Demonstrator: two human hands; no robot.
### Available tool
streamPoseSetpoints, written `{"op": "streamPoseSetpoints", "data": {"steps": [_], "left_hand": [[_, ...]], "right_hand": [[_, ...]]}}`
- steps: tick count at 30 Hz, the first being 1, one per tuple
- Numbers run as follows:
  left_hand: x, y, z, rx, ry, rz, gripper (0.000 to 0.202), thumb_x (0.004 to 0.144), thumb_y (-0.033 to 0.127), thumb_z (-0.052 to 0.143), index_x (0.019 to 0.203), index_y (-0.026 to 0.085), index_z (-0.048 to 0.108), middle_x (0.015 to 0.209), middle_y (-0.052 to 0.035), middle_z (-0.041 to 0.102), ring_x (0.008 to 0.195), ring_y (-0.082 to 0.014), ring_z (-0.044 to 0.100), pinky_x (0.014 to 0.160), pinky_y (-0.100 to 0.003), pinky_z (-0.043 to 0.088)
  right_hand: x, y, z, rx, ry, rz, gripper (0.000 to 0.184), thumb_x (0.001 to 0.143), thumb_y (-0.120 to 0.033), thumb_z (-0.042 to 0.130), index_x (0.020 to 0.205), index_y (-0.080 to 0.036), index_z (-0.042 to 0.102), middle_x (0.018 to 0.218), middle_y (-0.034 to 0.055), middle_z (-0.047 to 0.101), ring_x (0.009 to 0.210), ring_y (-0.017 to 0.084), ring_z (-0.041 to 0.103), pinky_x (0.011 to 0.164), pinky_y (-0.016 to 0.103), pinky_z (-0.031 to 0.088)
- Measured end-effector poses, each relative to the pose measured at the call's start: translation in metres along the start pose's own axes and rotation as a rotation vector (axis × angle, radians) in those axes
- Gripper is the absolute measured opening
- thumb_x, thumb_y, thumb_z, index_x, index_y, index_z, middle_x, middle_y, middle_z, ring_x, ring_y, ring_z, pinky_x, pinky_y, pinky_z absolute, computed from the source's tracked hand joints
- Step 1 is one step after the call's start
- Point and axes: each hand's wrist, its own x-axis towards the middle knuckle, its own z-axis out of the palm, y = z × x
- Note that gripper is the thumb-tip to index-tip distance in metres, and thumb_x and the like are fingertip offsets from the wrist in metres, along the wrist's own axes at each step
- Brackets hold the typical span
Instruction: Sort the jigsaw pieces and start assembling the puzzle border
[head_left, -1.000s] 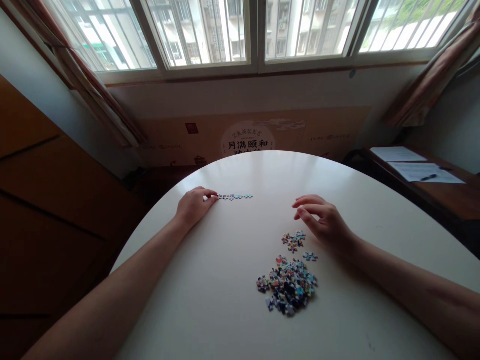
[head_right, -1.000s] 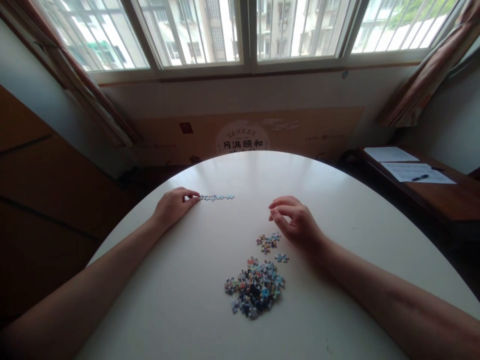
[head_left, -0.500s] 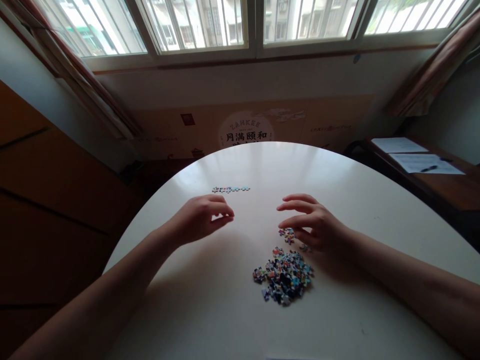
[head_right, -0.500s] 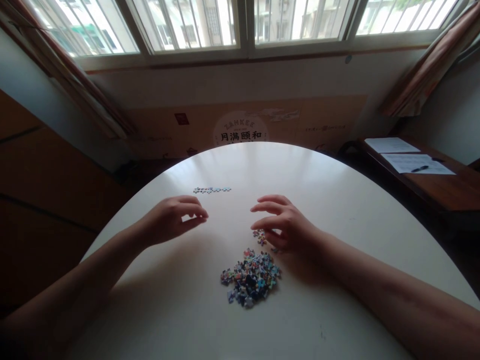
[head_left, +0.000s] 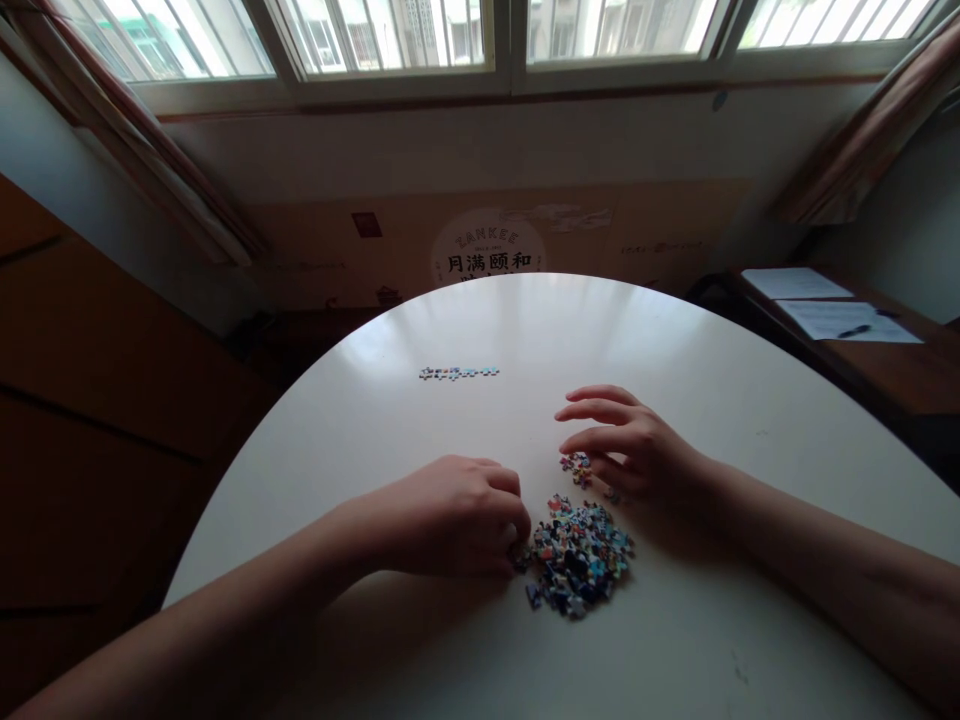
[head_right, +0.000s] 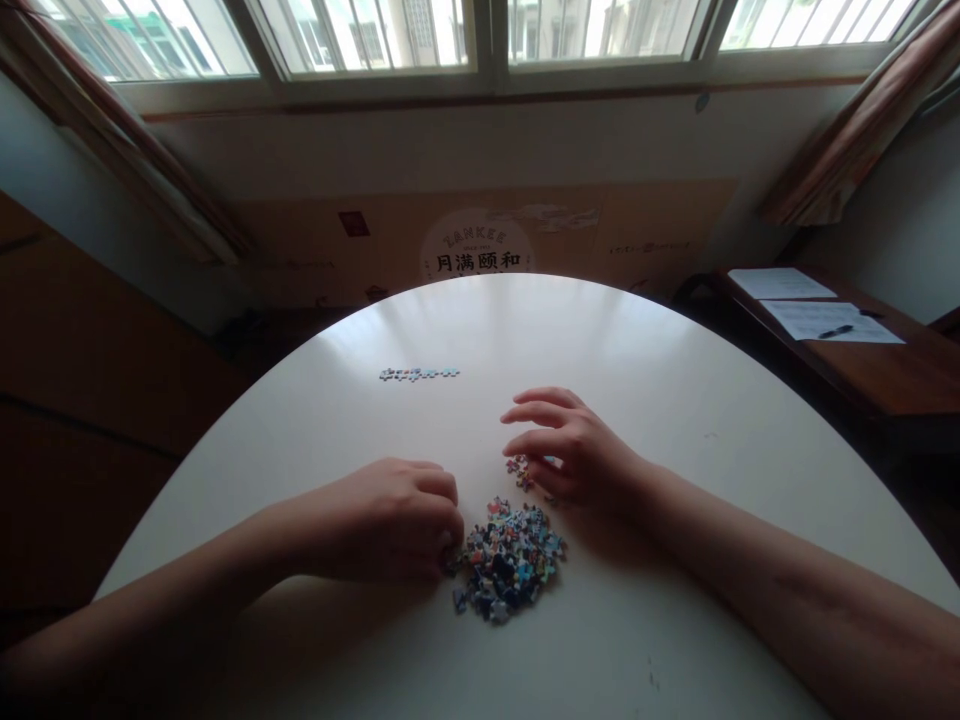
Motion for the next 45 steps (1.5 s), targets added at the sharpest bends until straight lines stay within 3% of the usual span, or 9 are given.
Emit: {"op": "streamPoseSetpoints", "data": {"steps": [7,10,16,21,23,25,29,37,45], "left_hand": [[-0.001,-0.004,-0.001,-0.136,0.035,-0.027,0.018,0.086,0.029,0.075,0.103,0.025,0.073,0.095,-0.002,0.069,0.076,-0.0119,0.063,0.069,-0.024,0.049],[-0.002,-0.013,-0.002,-0.207,0.118,-0.107,0.02,0.088,0.031,0.072,0.106,0.023,0.073,0.098,-0.0039,0.069,0.073,-0.0108,0.064,0.067,-0.023,0.05],[0.005,-0.025,0.009,-0.039,0.307,-0.253,0.02,0.092,0.026,0.061,0.108,0.024,0.074,0.101,-0.0053,0.071,0.081,-0.0145,0.065,0.072,-0.026,0.052],[0.01,-0.024,0.015,0.04,0.41,-0.431,0.027,0.09,0.024,0.063,0.115,0.024,0.071,0.097,-0.0042,0.071,0.072,-0.0138,0.062,0.069,-0.029,0.049],[0.007,-0.023,0.009,-0.026,0.375,-0.404,0.019,0.088,0.023,0.065,0.106,0.022,0.072,0.098,-0.0039,0.07,0.07,-0.0118,0.061,0.066,-0.027,0.048],[0.002,-0.02,0.001,-0.12,0.262,-0.268,0.007,0.089,0.025,0.067,0.09,0.02,0.071,0.093,-0.0029,0.068,0.068,-0.01,0.059,0.064,-0.024,0.047],[-0.003,-0.009,-0.007,-0.151,0.099,-0.076,0.012,0.086,0.031,0.073,0.085,0.02,0.07,0.082,-0.0011,0.066,0.068,-0.0102,0.058,0.061,-0.022,0.045],[0.0,0.001,0.001,-0.034,0.01,-0.002,0.021,0.083,0.026,0.075,0.104,0.029,0.074,0.091,-0.0007,0.069,0.08,-0.0142,0.062,0.071,-0.026,0.047],[0.0,0.006,-0.001,-0.009,0.049,0.028,0.016,0.084,0.022,0.072,0.099,0.027,0.074,0.087,-0.0005,0.068,0.075,-0.0134,0.06,0.068,-0.027,0.047]], "right_hand": [[-0.001,0.001,0.001,0.022,0.02,0.048,0.031,0.08,-0.009,0.056,0.097,-0.028,0.073,0.117,0.0047,0.072,0.12,0.027,0.06,0.099,0.051,0.052],[-0.001,0.002,0.001,0.033,0.053,0.089,0.031,0.08,-0.008,0.055,0.094,-0.028,0.073,0.113,0.0041,0.072,0.119,0.027,0.06,0.098,0.05,0.054],[0.0,0.002,0.002,0.034,0.071,0.12,0.03,0.081,-0.007,0.055,0.09,-0.028,0.074,0.111,0.0038,0.073,0.118,0.027,0.061,0.097,0.05,0.054],[0.0,0.002,0.002,0.015,0.065,0.103,0.03,0.08,-0.006,0.055,0.09,-0.028,0.073,0.11,0.0046,0.073,0.117,0.027,0.061,0.096,0.05,0.054],[-0.001,0.003,0.002,0.014,0.056,0.104,0.03,0.08,-0.006,0.056,0.09,-0.027,0.073,0.111,0.0046,0.072,0.118,0.027,0.061,0.097,0.05,0.054],[-0.002,0.003,0.002,0.016,0.056,0.11,0.03,0.08,-0.006,0.056,0.09,-0.028,0.073,0.111,0.0042,0.072,0.118,0.027,0.061,0.097,0.05,0.054],[-0.003,0.003,0.002,0.019,0.059,0.107,0.029,0.081,-0.006,0.056,0.09,-0.027,0.073,0.11,0.0043,0.072,0.117,0.027,0.061,0.096,0.05,0.055],[0.0,0.001,0.002,0.011,0.064,0.106,0.029,0.081,-0.005,0.056,0.09,-0.026,0.073,0.111,0.0051,0.072,0.118,0.027,0.06,0.096,0.049,0.055],[-0.002,0.003,0.003,0.021,0.071,0.114,0.031,0.08,-0.004,0.055,0.09,-0.028,0.072,0.111,0.0037,0.072,0.118,0.026,0.06,0.096,0.049,0.055]]}}
